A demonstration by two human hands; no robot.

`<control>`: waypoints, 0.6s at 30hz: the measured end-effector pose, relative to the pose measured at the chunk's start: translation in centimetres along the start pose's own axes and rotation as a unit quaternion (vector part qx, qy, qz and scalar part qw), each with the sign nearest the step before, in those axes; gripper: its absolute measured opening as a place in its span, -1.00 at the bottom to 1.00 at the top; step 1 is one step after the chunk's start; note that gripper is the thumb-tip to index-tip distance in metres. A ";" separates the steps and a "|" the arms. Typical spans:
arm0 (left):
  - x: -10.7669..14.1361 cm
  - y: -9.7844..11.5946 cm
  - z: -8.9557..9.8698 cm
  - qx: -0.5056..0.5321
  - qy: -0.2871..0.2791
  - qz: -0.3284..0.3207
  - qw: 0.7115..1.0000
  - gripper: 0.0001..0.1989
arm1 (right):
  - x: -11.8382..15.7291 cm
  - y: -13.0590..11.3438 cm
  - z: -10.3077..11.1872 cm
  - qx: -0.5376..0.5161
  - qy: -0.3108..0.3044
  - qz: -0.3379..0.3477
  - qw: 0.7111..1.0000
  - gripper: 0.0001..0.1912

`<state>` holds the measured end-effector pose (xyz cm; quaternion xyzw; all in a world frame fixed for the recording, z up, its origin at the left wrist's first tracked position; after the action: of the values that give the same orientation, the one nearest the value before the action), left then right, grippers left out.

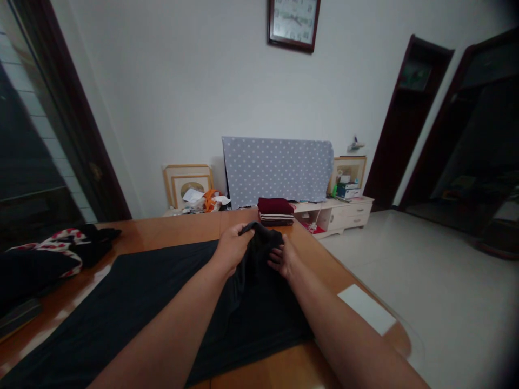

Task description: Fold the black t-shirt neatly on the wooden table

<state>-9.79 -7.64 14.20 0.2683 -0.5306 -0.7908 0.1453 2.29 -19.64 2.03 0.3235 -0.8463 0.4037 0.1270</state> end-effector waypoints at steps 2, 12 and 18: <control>-0.1 -0.2 -0.1 0.012 -0.004 0.003 1.000 -0.69 | 1.1 1.3 0.2 -0.004 -0.003 -0.026 1.000 -0.29; 1.6 1.5 -1.1 -0.004 -0.036 0.013 0.999 -0.78 | 2.3 5.4 -2.5 0.053 -0.141 -0.099 0.984 -0.56; 2.5 2.1 -2.0 -0.046 -0.041 -0.020 0.998 -0.76 | -0.6 -0.8 1.8 0.115 -0.052 -0.038 0.991 -0.55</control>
<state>-10.84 -11.26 14.84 0.2390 -0.4935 -0.8276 0.1201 3.39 -21.12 1.09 0.3880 -0.7872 0.4756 0.0599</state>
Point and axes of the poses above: each hand's wrist, its own x-axis away from the middle knuckle, its own z-axis out of the back of the hand, y = z × x, the point moved 6 cm from there along -x, towards the middle knuckle, and after that the axes turned 15 degrees about -x, right-handed, at the moved point
